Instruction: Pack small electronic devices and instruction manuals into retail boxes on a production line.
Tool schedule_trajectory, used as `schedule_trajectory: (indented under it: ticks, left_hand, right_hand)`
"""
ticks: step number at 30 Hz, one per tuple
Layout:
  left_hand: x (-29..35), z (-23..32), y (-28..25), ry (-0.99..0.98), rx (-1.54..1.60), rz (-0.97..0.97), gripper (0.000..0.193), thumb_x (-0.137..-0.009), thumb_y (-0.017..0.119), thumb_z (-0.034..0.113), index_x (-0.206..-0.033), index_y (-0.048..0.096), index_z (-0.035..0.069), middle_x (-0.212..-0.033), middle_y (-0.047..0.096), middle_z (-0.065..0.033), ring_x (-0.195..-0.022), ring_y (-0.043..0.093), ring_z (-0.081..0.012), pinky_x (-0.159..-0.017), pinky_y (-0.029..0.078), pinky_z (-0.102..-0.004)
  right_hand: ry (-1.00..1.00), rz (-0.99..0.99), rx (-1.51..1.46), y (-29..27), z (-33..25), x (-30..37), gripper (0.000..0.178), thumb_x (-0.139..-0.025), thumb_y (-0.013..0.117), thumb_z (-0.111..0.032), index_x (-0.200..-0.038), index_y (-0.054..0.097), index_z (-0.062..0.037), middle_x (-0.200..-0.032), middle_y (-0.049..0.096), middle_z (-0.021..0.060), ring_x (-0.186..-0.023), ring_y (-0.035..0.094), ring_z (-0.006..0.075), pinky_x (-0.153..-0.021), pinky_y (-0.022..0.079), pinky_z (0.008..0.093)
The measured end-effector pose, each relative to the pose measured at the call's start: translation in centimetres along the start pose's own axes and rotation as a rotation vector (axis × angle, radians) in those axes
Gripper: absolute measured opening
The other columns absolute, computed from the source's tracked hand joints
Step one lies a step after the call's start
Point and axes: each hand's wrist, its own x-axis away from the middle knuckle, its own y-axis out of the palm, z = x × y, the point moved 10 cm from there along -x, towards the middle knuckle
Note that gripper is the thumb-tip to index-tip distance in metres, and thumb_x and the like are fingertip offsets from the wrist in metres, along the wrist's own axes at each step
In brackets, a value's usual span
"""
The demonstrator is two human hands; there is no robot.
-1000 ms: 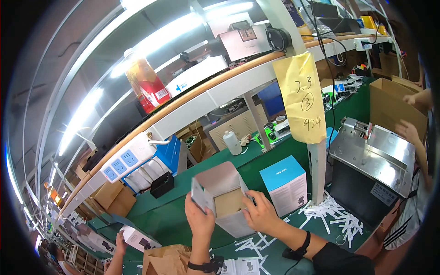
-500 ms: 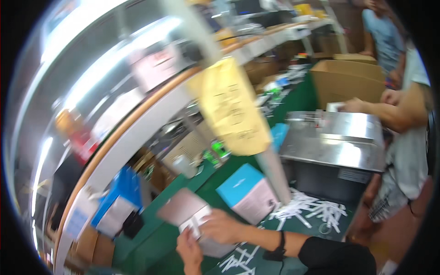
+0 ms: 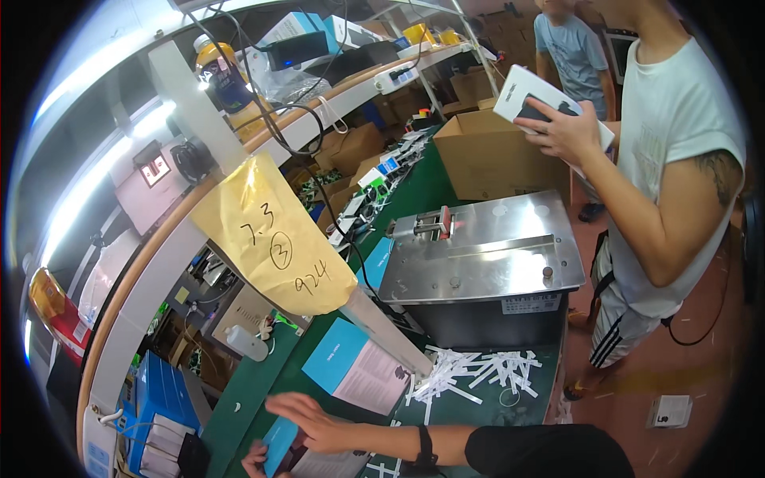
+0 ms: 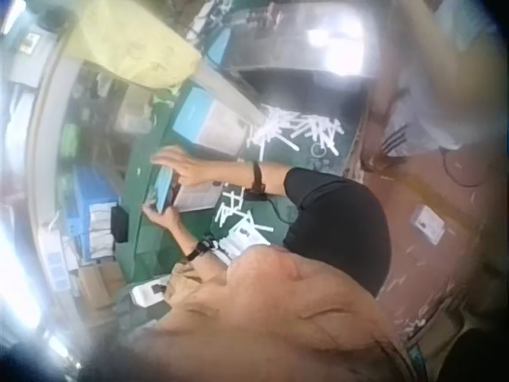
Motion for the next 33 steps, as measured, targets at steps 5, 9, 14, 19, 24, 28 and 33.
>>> schedule_trajectory:
  ticks: [5,9,14,19,24,28,33]
  left_hand:
    - [2.0,1.8,2.7,0.152,-0.135,-0.190,0.043,-0.082,0.081,0.022,-0.104,0.048,0.005,-0.122,0.056,-0.0199,-0.130,0.050,-0.0388,-0.107,0.041,-0.0554]
    - [2.8,1.7,2.2,0.159,0.054,-0.061,0.058,-0.080,0.084,0.031,-0.112,0.044,0.005,-0.129,0.052,-0.0228,-0.130,0.048,-0.0398,-0.108,0.039,-0.0572]
    - [2.9,1.2,2.1,0.190,0.013,-0.027,0.065,-0.078,0.085,0.028,-0.119,0.040,0.003,-0.132,0.051,-0.0250,-0.125,0.050,-0.0383,-0.107,0.040,-0.0555]
    - [2.4,0.7,1.7,0.054,0.052,0.057,0.068,-0.078,0.084,0.026,-0.127,0.044,-0.001,-0.130,0.055,-0.0223,-0.120,0.054,-0.0363,-0.105,0.043,-0.0510]
    - [1.5,0.5,0.7,0.032,-0.016,-0.036,0.048,-0.084,0.080,0.020,-0.120,0.060,-0.005,-0.125,0.061,-0.0216,-0.114,0.058,-0.0359,-0.102,0.045,-0.0490]
    - [1.5,4.0,3.2,0.163,-0.168,-0.107,0.033,-0.092,0.072,0.015,-0.115,0.065,-0.007,-0.126,0.064,-0.0236,-0.114,0.060,-0.0380,-0.102,0.045,-0.0494]
    - [4.3,11.1,7.9,0.555,-0.846,-0.132,0.025,-0.100,0.061,0.010,-0.117,0.068,-0.007,-0.119,0.068,-0.0244,-0.112,0.064,-0.0432,-0.101,0.048,-0.0516]
  right_hand:
    - [-0.247,-0.304,-0.377,1.2,1.0,2.4,0.048,-0.088,0.074,-0.036,-0.119,0.056,-0.0044,-0.123,0.056,0.0150,-0.130,0.048,0.0360,-0.121,0.018,0.0568]
    - [-0.182,-0.292,-0.442,0.3,0.3,2.3,0.039,-0.090,0.071,-0.030,-0.116,0.057,-0.0042,-0.119,0.055,0.0150,-0.129,0.048,0.0343,-0.122,0.017,0.0577]
    - [-0.115,-0.263,-0.518,-0.3,1.4,2.3,0.032,-0.087,0.071,-0.013,-0.115,0.057,-0.0034,-0.118,0.055,0.0139,-0.125,0.051,0.0338,-0.121,0.021,0.0552]
    - [0.009,-0.141,-0.539,-0.2,2.3,1.8,0.033,-0.081,0.073,0.000,-0.110,0.058,-0.0017,-0.117,0.058,0.0134,-0.116,0.058,0.0317,-0.111,0.038,0.0442]
    - [0.020,-0.224,-0.520,0.9,2.7,1.4,0.035,-0.082,0.071,-0.003,-0.115,0.058,-0.0009,-0.121,0.061,0.0136,-0.119,0.058,0.0282,-0.107,0.042,0.0396]
    - [-0.030,-0.144,-0.549,-0.7,2.8,1.3,0.034,-0.078,0.074,-0.006,-0.108,0.059,-0.0011,-0.116,0.062,0.0132,-0.116,0.058,0.0296,-0.106,0.043,0.0418]
    - [-0.115,-0.053,-0.570,-2.7,2.5,1.5,0.033,-0.073,0.078,-0.009,-0.098,0.060,-0.0013,-0.109,0.062,0.0127,-0.113,0.058,0.0313,-0.105,0.043,0.0445]
